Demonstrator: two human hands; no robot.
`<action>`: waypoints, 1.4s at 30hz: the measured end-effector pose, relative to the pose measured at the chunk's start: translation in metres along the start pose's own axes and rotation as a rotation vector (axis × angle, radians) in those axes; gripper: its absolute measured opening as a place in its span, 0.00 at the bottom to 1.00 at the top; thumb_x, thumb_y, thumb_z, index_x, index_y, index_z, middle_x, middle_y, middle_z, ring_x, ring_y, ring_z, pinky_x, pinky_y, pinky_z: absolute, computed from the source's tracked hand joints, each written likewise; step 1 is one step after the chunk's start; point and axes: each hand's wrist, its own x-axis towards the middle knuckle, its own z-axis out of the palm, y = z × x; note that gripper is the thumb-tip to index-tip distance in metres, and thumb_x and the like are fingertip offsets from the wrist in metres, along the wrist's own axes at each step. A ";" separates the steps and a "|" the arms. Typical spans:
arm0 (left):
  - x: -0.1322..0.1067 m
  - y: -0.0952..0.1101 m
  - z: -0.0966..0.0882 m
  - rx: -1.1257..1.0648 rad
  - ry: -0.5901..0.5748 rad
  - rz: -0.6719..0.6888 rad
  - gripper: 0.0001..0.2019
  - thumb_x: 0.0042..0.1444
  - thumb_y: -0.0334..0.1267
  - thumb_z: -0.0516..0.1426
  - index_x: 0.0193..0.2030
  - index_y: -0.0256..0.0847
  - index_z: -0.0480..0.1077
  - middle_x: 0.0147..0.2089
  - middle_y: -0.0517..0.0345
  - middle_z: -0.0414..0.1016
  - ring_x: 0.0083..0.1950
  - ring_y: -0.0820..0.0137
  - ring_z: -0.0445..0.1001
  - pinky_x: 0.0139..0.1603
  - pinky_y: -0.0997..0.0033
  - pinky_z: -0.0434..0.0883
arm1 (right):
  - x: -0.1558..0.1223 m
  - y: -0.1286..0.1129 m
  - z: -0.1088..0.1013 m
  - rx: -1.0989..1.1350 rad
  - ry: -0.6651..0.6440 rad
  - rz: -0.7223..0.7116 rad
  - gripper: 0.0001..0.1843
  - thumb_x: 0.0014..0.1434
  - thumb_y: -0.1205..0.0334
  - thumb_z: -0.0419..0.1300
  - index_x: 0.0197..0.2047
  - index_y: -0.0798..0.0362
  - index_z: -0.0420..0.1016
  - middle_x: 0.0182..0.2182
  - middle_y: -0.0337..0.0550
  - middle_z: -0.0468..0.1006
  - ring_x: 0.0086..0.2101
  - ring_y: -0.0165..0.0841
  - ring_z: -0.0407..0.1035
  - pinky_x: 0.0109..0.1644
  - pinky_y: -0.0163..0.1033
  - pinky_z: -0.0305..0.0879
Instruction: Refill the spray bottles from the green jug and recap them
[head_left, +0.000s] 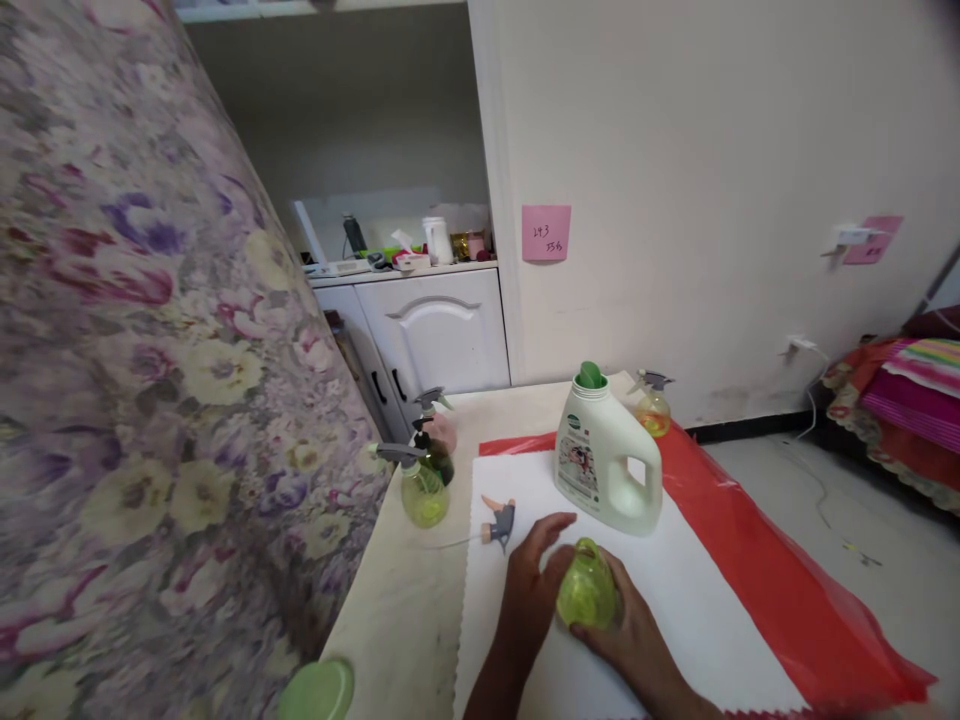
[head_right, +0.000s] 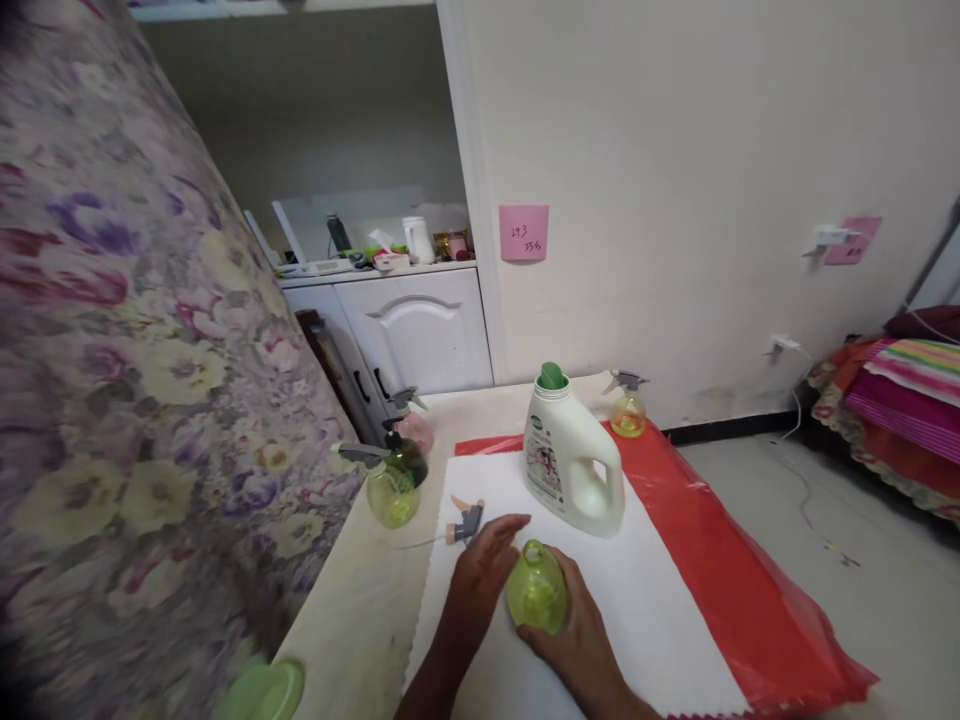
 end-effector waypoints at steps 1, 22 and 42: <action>0.001 -0.001 -0.007 0.048 0.045 0.010 0.14 0.60 0.39 0.53 0.51 0.43 0.72 0.56 0.52 0.76 0.59 0.62 0.71 0.61 0.60 0.64 | -0.002 0.000 -0.004 -0.017 0.005 0.000 0.41 0.46 0.62 0.68 0.62 0.45 0.58 0.60 0.47 0.68 0.61 0.46 0.60 0.65 0.52 0.57; 0.022 -0.073 -0.058 1.104 0.148 -0.119 0.17 0.57 0.24 0.46 0.46 0.39 0.73 0.46 0.48 0.74 0.46 0.63 0.70 0.49 0.65 0.64 | -0.012 0.020 -0.025 -0.058 0.025 -0.042 0.43 0.42 0.68 0.66 0.61 0.47 0.58 0.59 0.48 0.68 0.60 0.46 0.60 0.66 0.53 0.55; -0.001 0.101 0.024 -0.265 0.503 0.056 0.19 0.49 0.43 0.65 0.48 0.42 0.71 0.48 0.54 0.78 0.46 0.68 0.77 0.45 0.71 0.71 | -0.007 0.019 -0.025 0.026 0.080 -0.163 0.45 0.39 0.66 0.69 0.61 0.47 0.60 0.56 0.47 0.70 0.58 0.47 0.63 0.64 0.53 0.57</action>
